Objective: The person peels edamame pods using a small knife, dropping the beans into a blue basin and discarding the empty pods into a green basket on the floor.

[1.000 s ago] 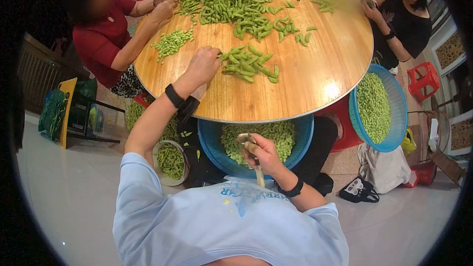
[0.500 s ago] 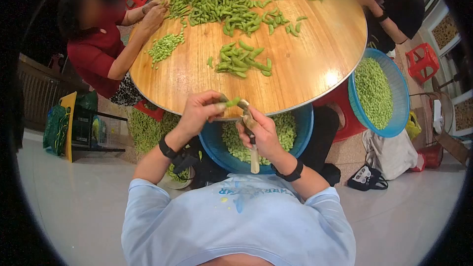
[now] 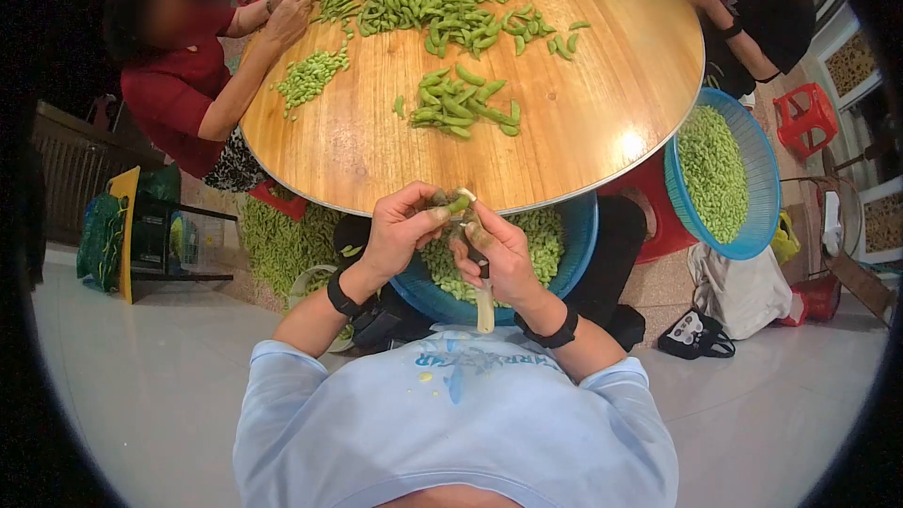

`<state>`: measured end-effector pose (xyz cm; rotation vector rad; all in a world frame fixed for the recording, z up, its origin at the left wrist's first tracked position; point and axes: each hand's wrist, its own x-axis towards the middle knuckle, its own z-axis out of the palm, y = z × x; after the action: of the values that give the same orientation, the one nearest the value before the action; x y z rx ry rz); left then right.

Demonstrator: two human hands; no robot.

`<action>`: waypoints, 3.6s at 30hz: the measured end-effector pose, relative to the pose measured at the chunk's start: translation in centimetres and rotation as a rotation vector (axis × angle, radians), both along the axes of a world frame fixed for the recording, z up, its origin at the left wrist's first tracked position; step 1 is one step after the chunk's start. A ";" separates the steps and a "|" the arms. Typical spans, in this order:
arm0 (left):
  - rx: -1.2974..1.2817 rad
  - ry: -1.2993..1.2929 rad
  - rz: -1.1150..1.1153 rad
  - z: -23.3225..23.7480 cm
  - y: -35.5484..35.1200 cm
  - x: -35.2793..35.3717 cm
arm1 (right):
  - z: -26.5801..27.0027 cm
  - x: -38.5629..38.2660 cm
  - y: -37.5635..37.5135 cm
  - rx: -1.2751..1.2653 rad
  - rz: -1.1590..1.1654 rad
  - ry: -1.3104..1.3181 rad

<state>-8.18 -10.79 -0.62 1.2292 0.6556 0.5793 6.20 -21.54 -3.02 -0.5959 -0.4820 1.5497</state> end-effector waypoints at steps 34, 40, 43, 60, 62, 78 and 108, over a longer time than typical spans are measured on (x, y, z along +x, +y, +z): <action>0.112 0.099 -0.104 -0.9 -0.1 0.1 | -0.5 1.1 -0.3 -0.218 0.108 0.404; 1.162 0.176 -0.059 0.4 -0.4 -0.1 | -0.5 0.7 -0.6 -0.244 0.127 0.426; 1.182 0.121 0.072 -0.1 -0.9 0.6 | -0.1 0.2 -0.5 -0.209 0.106 0.364; 0.511 0.222 0.076 0.2 -2.1 0.4 | 0.3 0.0 -0.1 -0.075 -0.318 -0.662; 0.794 0.205 0.062 0.0 -2.2 0.3 | 0.0 0.0 0.7 0.080 -0.532 -0.956; 0.581 0.367 -0.098 -1.1 -4.2 -0.2 | -2.4 0.5 -0.4 0.330 -0.397 -1.503; 0.923 0.572 -0.201 -2.4 -5.4 -0.4 | -1.5 2.2 -2.4 0.360 -0.273 -1.539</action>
<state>-8.60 -16.15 -3.04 2.3508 0.7431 0.3493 8.38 -23.93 -4.53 -1.4313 -1.6783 0.4483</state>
